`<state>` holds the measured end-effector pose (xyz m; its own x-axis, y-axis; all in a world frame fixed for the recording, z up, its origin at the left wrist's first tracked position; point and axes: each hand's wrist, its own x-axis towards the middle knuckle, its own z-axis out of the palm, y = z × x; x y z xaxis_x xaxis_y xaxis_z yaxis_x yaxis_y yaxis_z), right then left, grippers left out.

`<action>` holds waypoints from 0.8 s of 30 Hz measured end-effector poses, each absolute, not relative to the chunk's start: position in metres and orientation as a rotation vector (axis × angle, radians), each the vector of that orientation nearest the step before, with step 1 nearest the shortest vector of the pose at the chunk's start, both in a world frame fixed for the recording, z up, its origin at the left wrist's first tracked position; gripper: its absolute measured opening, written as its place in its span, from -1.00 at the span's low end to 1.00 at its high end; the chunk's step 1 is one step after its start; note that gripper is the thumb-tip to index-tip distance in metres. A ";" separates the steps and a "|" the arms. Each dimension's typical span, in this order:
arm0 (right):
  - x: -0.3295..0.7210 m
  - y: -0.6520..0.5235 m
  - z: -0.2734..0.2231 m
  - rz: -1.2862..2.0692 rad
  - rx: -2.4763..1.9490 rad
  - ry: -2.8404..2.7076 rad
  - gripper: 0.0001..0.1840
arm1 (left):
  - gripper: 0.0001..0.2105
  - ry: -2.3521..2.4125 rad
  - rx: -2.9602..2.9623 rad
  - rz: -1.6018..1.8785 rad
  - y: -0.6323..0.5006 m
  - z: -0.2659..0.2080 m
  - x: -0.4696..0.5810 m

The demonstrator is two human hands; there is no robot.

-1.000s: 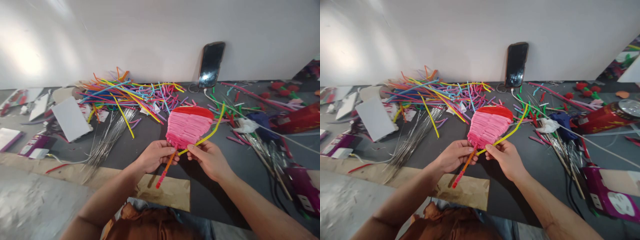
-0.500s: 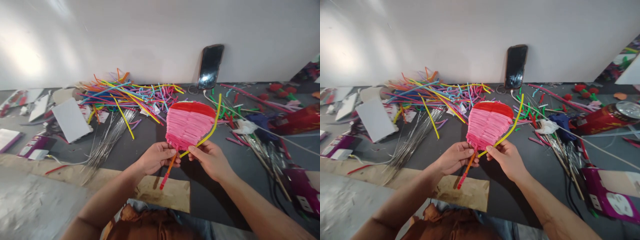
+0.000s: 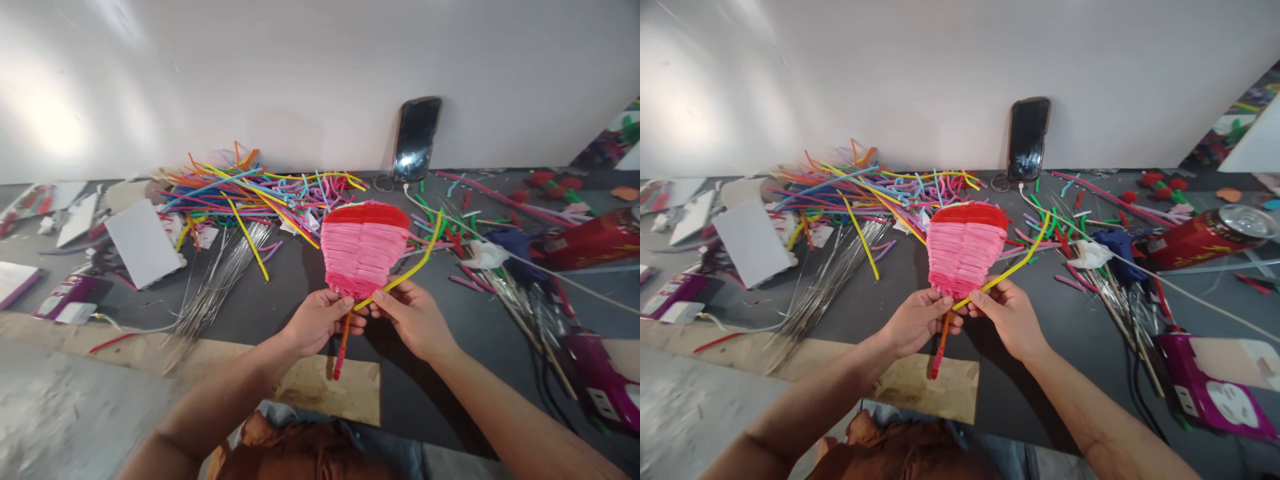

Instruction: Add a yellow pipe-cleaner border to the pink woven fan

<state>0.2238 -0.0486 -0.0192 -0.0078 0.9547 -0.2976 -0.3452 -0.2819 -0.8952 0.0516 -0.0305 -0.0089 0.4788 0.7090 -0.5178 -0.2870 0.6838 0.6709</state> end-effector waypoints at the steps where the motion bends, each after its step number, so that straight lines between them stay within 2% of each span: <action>1: 0.223 -0.048 -0.019 1.518 -1.165 -0.749 -0.70 | -0.66 0.867 0.537 0.651 -0.031 -0.010 0.053; 13: 0.214 -0.053 -0.014 1.192 -1.249 -0.966 -0.69 | -0.74 0.716 0.401 0.585 -0.036 -0.007 0.058; 21: 0.225 -0.048 -0.020 1.253 -1.229 -0.927 -0.74 | -0.71 0.852 0.589 0.747 -0.031 -0.001 0.056; 24: 0.238 -0.044 -0.019 1.306 -1.386 -1.028 -0.69 | -0.73 0.936 0.758 0.848 -0.027 0.001 0.049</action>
